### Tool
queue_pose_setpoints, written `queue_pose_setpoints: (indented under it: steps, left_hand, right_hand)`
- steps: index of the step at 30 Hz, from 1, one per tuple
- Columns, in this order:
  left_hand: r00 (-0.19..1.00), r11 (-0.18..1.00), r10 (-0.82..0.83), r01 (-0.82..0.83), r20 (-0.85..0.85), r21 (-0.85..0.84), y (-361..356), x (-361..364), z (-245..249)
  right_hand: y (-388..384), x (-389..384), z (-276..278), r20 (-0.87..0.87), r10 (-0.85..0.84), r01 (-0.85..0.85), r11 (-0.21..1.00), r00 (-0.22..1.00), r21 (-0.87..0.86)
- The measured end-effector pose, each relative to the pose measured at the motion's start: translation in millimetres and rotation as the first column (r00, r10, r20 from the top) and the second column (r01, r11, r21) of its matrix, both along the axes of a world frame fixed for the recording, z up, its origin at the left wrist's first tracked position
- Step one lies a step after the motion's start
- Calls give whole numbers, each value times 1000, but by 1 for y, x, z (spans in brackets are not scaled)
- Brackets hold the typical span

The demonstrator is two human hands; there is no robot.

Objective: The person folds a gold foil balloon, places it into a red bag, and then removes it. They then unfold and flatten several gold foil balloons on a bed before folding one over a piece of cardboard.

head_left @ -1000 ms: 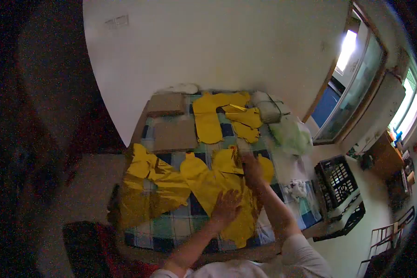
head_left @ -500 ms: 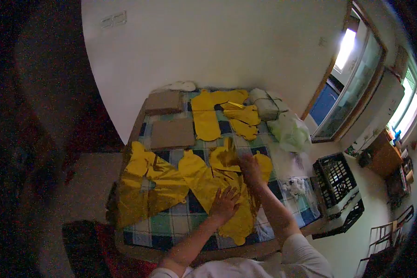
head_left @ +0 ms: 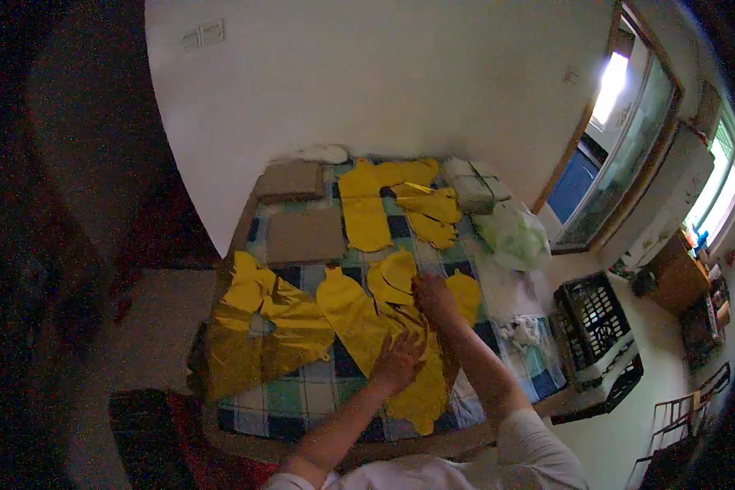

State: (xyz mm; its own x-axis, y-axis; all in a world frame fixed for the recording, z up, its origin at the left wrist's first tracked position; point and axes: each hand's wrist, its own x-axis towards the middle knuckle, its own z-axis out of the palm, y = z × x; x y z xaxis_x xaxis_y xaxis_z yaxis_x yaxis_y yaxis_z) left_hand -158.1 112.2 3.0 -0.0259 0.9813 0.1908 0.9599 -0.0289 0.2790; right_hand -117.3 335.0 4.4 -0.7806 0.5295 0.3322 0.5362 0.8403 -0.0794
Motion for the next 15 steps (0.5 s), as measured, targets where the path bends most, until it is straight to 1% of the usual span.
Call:
queue_pose_setpoints:
  steps: [2,3,4,5,6,9,11,13,14,15]
  left_hand:
    - [1000,1000,12,-12,0,-20,3,3,-9]
    - [1000,999,17,-17,0,-30,3,4,-13]
    - [999,999,19,-17,-50,34,2,4,-20]
    - [995,995,24,-14,-100,100,1,4,-27]
    - [988,986,33,-8,-150,164,1,4,-30]
    - [987,1000,15,-15,-160,5,5,4,-23]
    - [992,999,28,-22,-124,45,1,6,-17]
    - [993,997,34,-26,-111,68,-3,8,-16]
    - [993,997,35,-26,-115,77,-4,8,-16]
    - [993,996,36,-26,-116,84,-5,8,-14]
  right_hand:
    - [1,-6,10,-84,-18,-6,960,996,-279]
    - [2,-9,12,-87,-12,-11,963,996,-268]
    - [4,-12,14,-91,-7,-17,966,996,-256]
    - [10,-14,5,-56,17,-22,995,998,-93]
    - [18,-17,-3,-18,34,-33,997,999,73]
    - [37,-22,-21,-63,46,-41,996,997,77]
    - [64,-32,-37,60,68,-71,996,996,45]
    - [72,-30,-38,165,13,-30,994,986,103]
    - [76,-25,-39,205,-57,18,982,977,186]
    - [70,-15,-41,220,-76,32,980,973,199]
